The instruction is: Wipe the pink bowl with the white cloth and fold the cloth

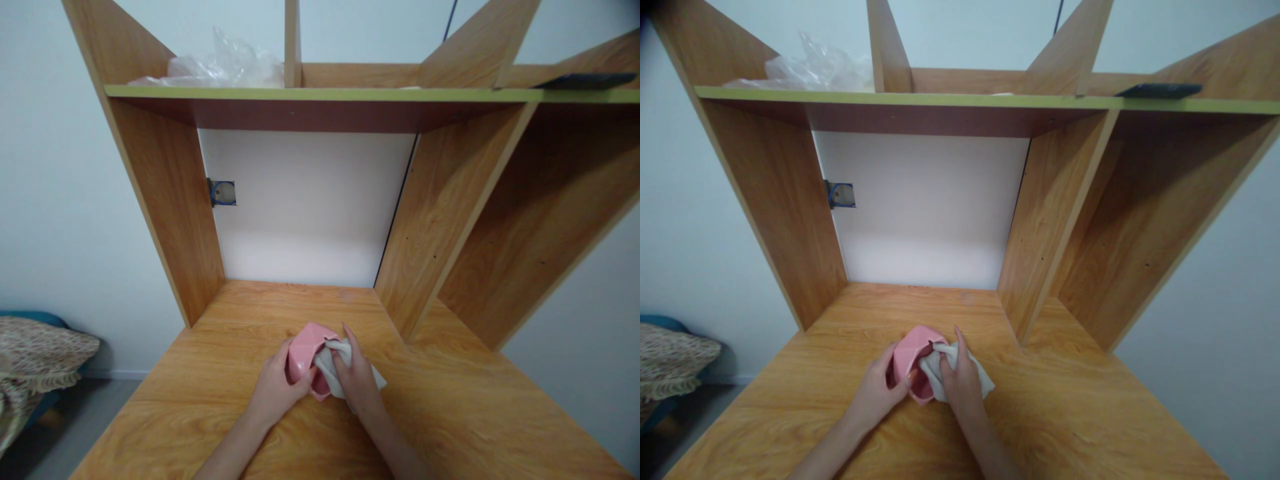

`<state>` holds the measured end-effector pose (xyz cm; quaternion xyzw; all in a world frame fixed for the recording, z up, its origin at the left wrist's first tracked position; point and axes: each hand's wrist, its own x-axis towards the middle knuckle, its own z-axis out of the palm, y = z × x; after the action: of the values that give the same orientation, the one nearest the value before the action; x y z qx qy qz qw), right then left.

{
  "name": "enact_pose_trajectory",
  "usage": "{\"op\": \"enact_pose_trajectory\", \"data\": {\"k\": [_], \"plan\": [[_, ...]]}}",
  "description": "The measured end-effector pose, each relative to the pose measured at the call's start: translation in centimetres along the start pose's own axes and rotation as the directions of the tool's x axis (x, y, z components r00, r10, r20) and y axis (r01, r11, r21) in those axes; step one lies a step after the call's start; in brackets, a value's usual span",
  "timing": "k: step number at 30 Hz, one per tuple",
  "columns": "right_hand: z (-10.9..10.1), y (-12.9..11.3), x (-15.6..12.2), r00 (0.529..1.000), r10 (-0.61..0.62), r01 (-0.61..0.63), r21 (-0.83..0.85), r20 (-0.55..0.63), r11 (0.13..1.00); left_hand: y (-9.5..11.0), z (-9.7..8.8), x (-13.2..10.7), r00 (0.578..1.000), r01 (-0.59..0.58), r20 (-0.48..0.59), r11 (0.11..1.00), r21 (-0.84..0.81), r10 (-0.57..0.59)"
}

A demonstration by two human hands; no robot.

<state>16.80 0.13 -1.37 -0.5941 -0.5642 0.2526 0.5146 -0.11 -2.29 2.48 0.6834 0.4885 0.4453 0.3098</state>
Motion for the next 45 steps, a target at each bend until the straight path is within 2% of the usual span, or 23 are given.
{"op": "enact_pose_trajectory", "data": {"k": [5,10,13,18,20,28,32,38,45], "plan": [[0.0,-0.3,-0.1,0.999,0.012,-0.012,0.026,-0.031,1.0,-0.7,0.2,0.2,0.999,-0.004,0.033,0.991,-0.133,0.008],[0.2,-0.5,-0.2,0.995,0.004,0.002,0.061,-0.097,0.998,-1.0,1.2,0.0,0.996,-0.004,0.089,0.969,-0.245,0.027],[0.3,-0.5,-0.2,0.996,-0.005,0.012,0.076,-0.088,0.997,-0.9,1.6,-0.1,0.994,0.002,0.106,0.96,-0.279,0.028],[0.2,-0.7,0.0,0.996,0.017,-0.01,0.076,-0.083,0.997,-0.5,1.3,-0.2,0.992,0.108,0.079,0.984,-0.139,-0.098],[0.2,-0.9,0.1,0.995,0.016,-0.01,0.058,-0.102,0.998,-0.5,1.2,-0.1,0.993,0.115,0.049,0.988,-0.106,-0.11],[0.1,-1.3,0.1,0.992,0.015,-0.016,-0.006,-0.125,1.0,-0.5,0.8,0.1,0.994,0.089,-0.061,0.996,0.024,-0.087],[-0.1,-1.5,0.0,0.996,0.032,-0.034,-0.03,-0.086,0.999,-0.1,0.2,0.1,0.995,0.088,-0.06,0.994,0.072,-0.084],[-0.3,-1.7,-0.1,0.995,-0.011,0.005,-0.063,-0.097,0.998,0.4,-0.3,0.0,0.999,0.032,-0.036,0.995,0.092,-0.029],[-0.4,-1.3,-0.1,1.0,0.023,-0.023,-0.075,-0.002,0.997,0.2,-0.3,-0.3,0.998,-0.061,-0.01,0.989,0.132,0.063]]}}
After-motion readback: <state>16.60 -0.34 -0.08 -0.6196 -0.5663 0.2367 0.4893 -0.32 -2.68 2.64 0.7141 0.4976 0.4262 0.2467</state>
